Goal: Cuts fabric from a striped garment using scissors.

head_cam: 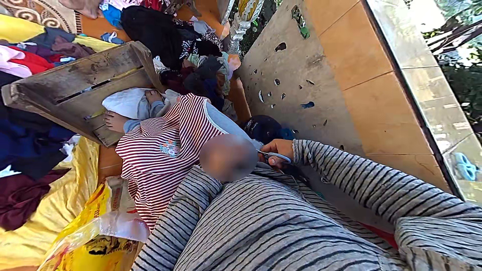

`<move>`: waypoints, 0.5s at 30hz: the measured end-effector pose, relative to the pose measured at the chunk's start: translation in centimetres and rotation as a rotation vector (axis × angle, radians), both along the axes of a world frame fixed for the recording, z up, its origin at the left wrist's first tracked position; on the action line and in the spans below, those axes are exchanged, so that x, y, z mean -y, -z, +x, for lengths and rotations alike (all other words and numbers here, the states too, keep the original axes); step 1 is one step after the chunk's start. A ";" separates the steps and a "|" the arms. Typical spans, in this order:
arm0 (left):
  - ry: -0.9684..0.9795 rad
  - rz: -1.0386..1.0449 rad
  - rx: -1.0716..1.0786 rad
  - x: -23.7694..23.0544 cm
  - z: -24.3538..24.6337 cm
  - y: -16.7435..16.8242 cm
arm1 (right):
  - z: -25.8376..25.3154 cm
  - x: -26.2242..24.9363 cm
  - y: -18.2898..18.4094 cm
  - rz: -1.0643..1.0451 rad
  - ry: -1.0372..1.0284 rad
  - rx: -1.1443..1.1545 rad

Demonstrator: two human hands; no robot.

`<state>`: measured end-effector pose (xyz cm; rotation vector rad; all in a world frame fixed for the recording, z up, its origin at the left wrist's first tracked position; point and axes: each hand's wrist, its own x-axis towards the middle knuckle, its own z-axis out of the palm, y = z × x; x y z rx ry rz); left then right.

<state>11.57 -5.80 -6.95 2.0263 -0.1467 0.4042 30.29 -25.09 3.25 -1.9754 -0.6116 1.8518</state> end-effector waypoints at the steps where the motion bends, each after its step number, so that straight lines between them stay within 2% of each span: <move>1: -0.001 0.001 0.001 0.0 0.0 0.0 | 0.1 0.3 0.0 -0.009 0.003 0.006; 9: -0.003 0.023 0.062 0.1 0.0 0.2 | -0.5 -0.7 0.0 0.044 0.038 0.020; 15: -0.008 0.029 0.101 0.1 -0.2 0.3 | -1.1 -2.1 -0.2 0.021 -0.025 0.068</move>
